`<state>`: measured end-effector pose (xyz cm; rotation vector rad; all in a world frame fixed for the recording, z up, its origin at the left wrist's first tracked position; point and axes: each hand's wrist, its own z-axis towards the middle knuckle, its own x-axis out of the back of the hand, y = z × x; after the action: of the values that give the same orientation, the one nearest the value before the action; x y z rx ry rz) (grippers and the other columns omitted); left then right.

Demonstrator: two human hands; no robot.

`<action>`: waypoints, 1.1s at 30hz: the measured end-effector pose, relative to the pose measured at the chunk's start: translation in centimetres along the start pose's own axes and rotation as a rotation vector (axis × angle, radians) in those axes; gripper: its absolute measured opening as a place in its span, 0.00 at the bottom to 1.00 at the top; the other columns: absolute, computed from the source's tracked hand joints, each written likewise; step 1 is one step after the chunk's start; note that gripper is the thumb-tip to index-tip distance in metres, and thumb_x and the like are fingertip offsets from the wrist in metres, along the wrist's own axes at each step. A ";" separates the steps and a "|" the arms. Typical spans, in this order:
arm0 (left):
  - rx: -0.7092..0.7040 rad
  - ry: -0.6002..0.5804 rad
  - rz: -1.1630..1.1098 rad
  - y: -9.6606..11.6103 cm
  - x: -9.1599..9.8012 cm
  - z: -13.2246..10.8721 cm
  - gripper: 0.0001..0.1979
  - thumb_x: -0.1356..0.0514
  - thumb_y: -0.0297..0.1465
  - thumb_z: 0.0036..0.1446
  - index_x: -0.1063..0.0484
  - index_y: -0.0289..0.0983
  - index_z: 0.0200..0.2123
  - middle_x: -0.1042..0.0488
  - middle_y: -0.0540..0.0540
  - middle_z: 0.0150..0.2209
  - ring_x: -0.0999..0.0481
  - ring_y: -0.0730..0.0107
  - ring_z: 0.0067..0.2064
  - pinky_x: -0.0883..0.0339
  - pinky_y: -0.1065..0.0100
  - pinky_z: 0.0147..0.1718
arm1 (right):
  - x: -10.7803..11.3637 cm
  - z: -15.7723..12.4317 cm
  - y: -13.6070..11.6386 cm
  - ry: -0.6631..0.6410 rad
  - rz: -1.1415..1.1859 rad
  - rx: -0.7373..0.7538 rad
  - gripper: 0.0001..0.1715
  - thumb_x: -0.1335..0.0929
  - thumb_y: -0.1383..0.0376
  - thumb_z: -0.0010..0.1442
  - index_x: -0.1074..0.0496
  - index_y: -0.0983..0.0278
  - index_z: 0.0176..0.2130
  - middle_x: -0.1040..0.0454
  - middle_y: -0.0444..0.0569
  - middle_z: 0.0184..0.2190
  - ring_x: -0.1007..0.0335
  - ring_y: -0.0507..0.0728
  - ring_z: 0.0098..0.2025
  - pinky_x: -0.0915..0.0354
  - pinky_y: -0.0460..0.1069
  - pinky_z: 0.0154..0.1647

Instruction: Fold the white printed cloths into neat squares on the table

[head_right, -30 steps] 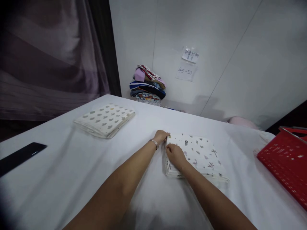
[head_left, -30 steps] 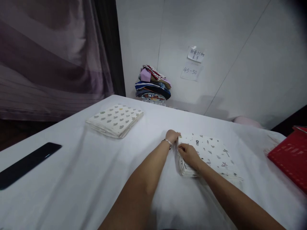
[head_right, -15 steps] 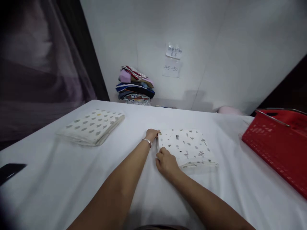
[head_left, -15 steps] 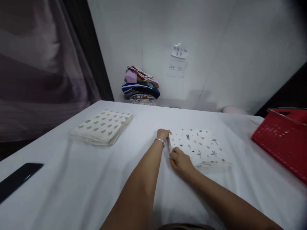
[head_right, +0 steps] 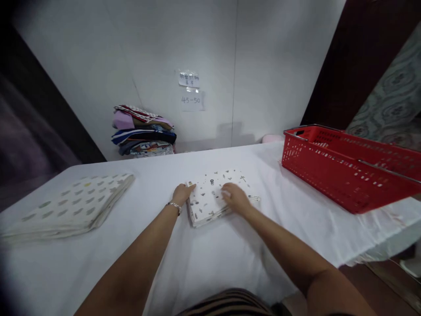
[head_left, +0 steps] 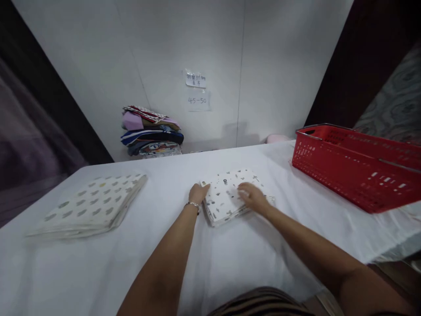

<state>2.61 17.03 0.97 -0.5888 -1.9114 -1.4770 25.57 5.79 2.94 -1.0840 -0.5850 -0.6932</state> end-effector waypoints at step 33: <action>-1.119 -0.296 0.252 5.0 -3.4 -12.5 0.18 0.39 0.37 0.54 0.31 0.39 0.47 0.30 0.45 0.46 0.32 0.63 0.48 0.38 0.63 0.48 | 3.6 -6.6 4.0 -0.266 0.924 -0.774 0.29 0.31 0.68 0.50 0.39 0.64 0.51 0.26 0.46 0.27 0.29 0.52 0.26 0.39 0.43 0.18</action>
<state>11.13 6.51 3.91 -1.5261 -0.9542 -2.2905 31.57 0.04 0.84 -1.9897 0.0414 0.0818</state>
